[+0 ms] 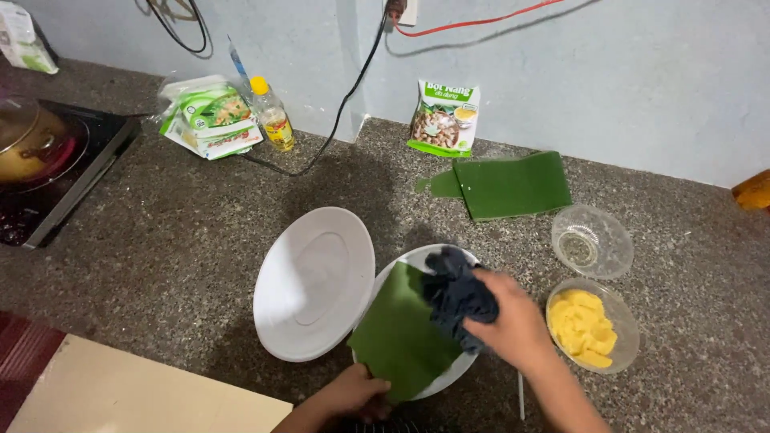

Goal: Washing a cooking pot in a sink and wiping banana leaves with a cloth.

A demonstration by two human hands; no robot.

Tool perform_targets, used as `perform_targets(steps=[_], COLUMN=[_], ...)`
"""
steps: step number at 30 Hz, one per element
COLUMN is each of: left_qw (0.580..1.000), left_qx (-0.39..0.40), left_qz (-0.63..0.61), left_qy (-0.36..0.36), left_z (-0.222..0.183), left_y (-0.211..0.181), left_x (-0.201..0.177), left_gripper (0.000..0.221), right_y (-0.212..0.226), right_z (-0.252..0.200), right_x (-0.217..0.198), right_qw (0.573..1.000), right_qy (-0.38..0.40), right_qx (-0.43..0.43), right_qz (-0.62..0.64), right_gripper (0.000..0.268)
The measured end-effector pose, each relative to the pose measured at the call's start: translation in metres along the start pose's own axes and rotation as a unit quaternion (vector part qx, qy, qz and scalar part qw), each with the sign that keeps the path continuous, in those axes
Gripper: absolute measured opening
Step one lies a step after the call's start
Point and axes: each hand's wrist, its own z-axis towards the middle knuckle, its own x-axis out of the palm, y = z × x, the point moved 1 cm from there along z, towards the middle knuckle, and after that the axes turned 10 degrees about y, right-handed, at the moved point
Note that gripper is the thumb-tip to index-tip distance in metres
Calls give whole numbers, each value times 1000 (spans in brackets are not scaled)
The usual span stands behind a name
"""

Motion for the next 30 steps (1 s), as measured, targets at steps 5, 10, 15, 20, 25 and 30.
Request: perform_targets(steps=[5, 10, 15, 20, 25, 30], left_qw=[907, 693, 644, 605, 673, 669], left_qx=[-93, 75, 165, 234, 66, 2], left_qz=[385, 713, 725, 721, 734, 743], left_qy=[-145, -77, -179, -242, -63, -2], left_z=[-38, 15, 62, 75, 34, 19], left_y=[-30, -29, 11, 20, -23, -46], left_x=[12, 19, 3, -4, 9, 14], left_gripper=[39, 40, 22, 18, 50, 51], right_y=[-37, -37, -31, -47, -49, -46], right_z=[22, 24, 22, 31, 64, 81], right_x=[88, 162, 145, 151, 106, 106], right_qw=[960, 860, 924, 889, 907, 917], right_qy=[17, -165, 77, -19, 165, 108], right_qx=[-132, -289, -235, -321, -111, -26], right_qz=[-244, -388, -293, -327, -372, -384], right_gripper=[77, 29, 70, 53, 43, 38])
